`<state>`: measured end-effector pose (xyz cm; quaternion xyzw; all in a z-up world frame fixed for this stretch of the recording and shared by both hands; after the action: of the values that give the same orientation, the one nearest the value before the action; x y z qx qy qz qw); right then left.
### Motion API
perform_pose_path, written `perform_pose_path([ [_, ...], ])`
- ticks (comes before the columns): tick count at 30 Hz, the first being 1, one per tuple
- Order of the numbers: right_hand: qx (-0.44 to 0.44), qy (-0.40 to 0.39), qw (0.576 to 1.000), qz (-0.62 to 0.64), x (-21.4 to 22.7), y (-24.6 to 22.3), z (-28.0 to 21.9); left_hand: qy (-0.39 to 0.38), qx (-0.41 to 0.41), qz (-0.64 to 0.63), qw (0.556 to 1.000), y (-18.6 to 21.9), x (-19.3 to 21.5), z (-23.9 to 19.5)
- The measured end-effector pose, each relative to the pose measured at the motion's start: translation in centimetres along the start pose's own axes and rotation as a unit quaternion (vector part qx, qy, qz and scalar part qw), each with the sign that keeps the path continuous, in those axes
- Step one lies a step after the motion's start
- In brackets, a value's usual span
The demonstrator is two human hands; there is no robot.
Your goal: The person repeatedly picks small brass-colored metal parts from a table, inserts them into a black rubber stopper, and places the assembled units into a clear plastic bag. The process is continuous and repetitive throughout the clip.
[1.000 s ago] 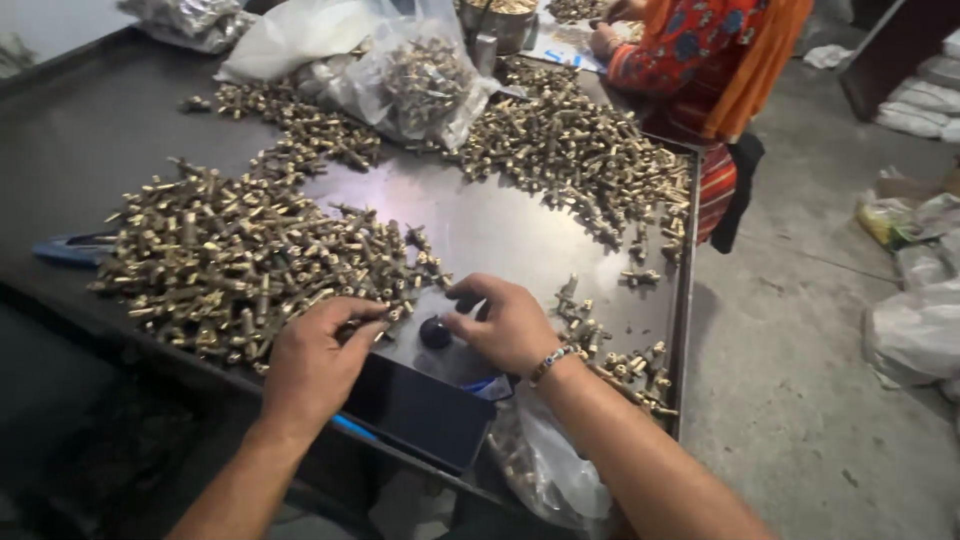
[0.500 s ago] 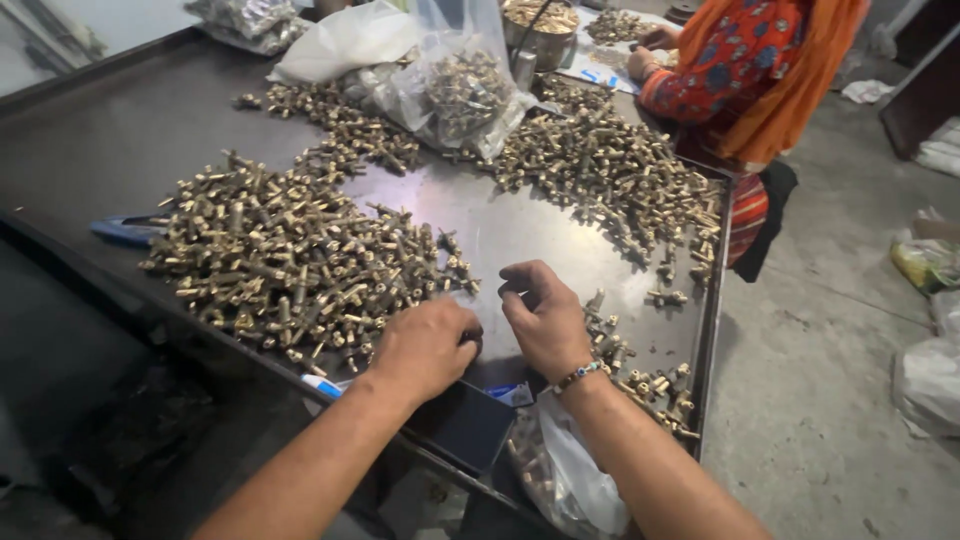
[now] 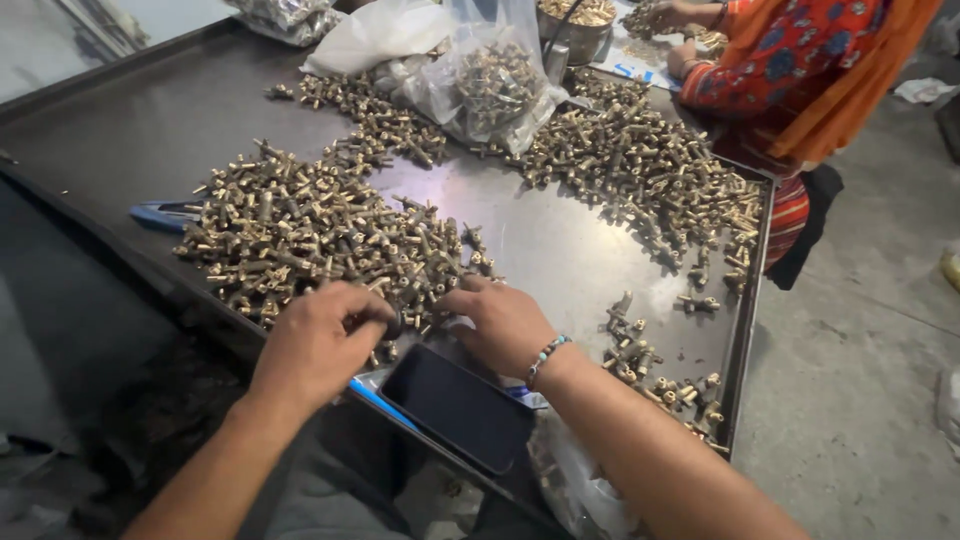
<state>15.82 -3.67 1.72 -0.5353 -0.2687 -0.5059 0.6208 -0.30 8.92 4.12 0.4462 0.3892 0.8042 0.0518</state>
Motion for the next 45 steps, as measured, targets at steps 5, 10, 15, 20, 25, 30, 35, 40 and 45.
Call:
perform_pose_path([
  [5, -0.062, -0.007, 0.997, -0.037, -0.8, 1.1, -0.2, -0.084, 0.027, 0.030, 0.996, -1.5, -0.8, -1.2],
  [10, -0.079, 0.010, 0.997, -0.022, -0.5, 1.4, -0.6, -0.126, -0.059, 0.080, 0.987, -1.3, -1.2, -1.0],
  [15, -0.064, 0.045, 0.997, -0.014, -0.3, 1.5, -1.0, -0.129, -0.134, 0.111, 0.976, -1.3, -1.5, -1.0],
  [20, -0.145, 0.102, 0.967, 0.184, -1.6, 5.6, -1.4, -0.082, -0.126, 0.102, 0.983, -0.1, -0.8, -1.2],
  [25, -0.241, 0.097, 0.842, 0.473, -2.0, 7.6, -2.0, -0.012, -0.075, -0.014, 0.997, 0.1, -0.9, -0.4],
  [30, -0.242, 0.041, 0.658, 0.712, -1.9, 6.8, -2.1, -0.030, 0.062, -0.258, 0.964, -1.5, -3.9, 1.3],
  [35, -0.217, 0.021, 0.709, 0.671, -2.1, 6.0, -2.3, -0.019, 0.084, -0.319, 0.944, 1.3, -5.0, 2.1],
  [40, -0.218, 0.036, 0.742, 0.633, -1.4, 5.4, -2.2, 0.038, 0.031, -0.257, 0.965, 2.9, -4.0, 2.1],
  [45, -0.226, 0.026, 0.747, 0.625, -1.3, 5.4, -2.3, 0.107, -0.105, -0.140, 0.979, 4.9, -2.5, 1.5],
])
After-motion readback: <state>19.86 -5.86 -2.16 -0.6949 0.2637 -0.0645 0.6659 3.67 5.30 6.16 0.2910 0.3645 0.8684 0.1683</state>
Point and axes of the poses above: each hand's wrist, its own z-axis towards the middle knuckle, its own x-axis out of the back of the hand, y = z × x, the point moved 6 cm from there along z, towards the middle knuckle, and after that the axes turned 1 degree about -x, right-handed, at the moved point
